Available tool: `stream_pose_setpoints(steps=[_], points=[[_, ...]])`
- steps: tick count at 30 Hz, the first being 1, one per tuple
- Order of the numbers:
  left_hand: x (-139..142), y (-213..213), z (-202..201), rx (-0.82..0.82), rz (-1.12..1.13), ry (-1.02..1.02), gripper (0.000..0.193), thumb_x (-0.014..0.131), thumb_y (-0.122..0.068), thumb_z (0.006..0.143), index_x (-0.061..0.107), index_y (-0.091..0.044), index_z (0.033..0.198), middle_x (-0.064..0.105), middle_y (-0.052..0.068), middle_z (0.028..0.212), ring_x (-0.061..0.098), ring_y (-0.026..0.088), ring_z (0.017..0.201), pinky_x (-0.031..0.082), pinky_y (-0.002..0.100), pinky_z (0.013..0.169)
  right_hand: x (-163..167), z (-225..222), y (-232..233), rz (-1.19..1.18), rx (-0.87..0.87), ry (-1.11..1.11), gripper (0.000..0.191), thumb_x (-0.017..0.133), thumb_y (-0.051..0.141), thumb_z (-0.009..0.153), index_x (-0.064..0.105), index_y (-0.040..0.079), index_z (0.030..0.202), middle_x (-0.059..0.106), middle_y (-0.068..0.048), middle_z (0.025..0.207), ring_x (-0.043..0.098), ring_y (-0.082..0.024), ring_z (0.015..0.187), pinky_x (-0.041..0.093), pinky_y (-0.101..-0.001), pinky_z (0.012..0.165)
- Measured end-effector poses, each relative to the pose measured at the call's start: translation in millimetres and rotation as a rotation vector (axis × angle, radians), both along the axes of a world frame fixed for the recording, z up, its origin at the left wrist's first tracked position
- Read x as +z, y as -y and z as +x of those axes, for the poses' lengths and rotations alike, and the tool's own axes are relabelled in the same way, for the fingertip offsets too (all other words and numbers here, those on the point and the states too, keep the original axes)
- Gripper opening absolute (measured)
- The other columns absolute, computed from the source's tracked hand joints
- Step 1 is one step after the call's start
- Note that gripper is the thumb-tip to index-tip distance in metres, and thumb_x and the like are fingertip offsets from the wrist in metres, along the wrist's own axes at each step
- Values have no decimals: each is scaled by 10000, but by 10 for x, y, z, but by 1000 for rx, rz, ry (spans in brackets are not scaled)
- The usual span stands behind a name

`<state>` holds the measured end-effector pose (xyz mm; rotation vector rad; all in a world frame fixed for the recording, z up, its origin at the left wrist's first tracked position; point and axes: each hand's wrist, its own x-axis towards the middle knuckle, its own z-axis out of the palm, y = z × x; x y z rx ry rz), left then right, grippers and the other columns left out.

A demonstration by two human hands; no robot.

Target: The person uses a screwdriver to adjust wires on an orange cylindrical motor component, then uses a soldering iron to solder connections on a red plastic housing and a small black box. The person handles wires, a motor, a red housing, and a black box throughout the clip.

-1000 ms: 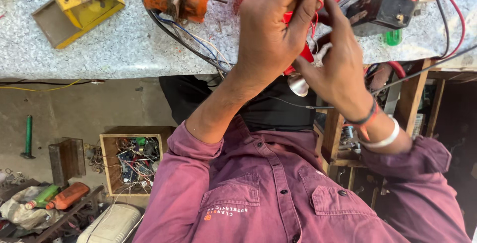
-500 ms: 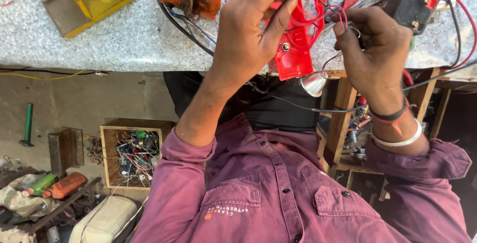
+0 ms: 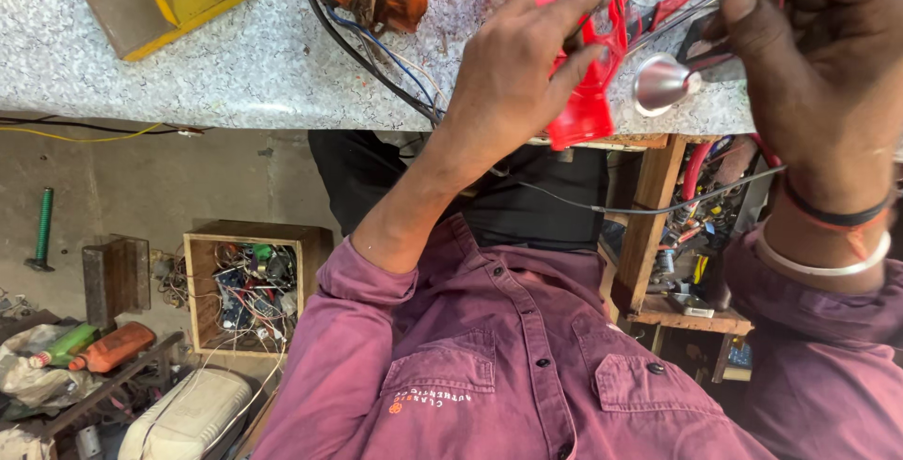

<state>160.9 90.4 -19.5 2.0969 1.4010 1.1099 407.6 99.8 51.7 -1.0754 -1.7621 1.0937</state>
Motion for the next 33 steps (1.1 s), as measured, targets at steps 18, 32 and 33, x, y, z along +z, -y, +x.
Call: stream_pose_setpoints(steps=[18, 32, 33], points=[[-146, -8, -60, -102, -70, 505, 366, 797, -20, 958, 634, -74, 1281, 753, 15, 1132, 746, 104, 1003, 574, 226, 781, 77, 16, -455, 548, 187, 599, 321, 836, 82, 988, 692, -29, 1253, 705, -160, 1085, 668, -261, 936, 510, -365, 787], [-134, 93, -7, 6, -12, 414, 191, 720, -151, 1048, 710, -90, 1229, 787, 41, 1020, 805, 128, 891, 634, 262, 746, 106, -303, -428, 599, 289, 539, 217, 822, 2, 956, 731, 0, 1152, 712, -130, 1029, 691, -251, 915, 525, -333, 803], [-130, 109, -48, 16, -23, 418, 193, 707, -166, 1050, 712, -90, 1228, 788, 34, 1005, 782, 108, 841, 610, 249, 703, 98, -278, -431, 594, 282, 542, 210, 819, 4, 959, 729, -2, 1149, 710, -129, 1023, 689, -248, 908, 522, -331, 796]])
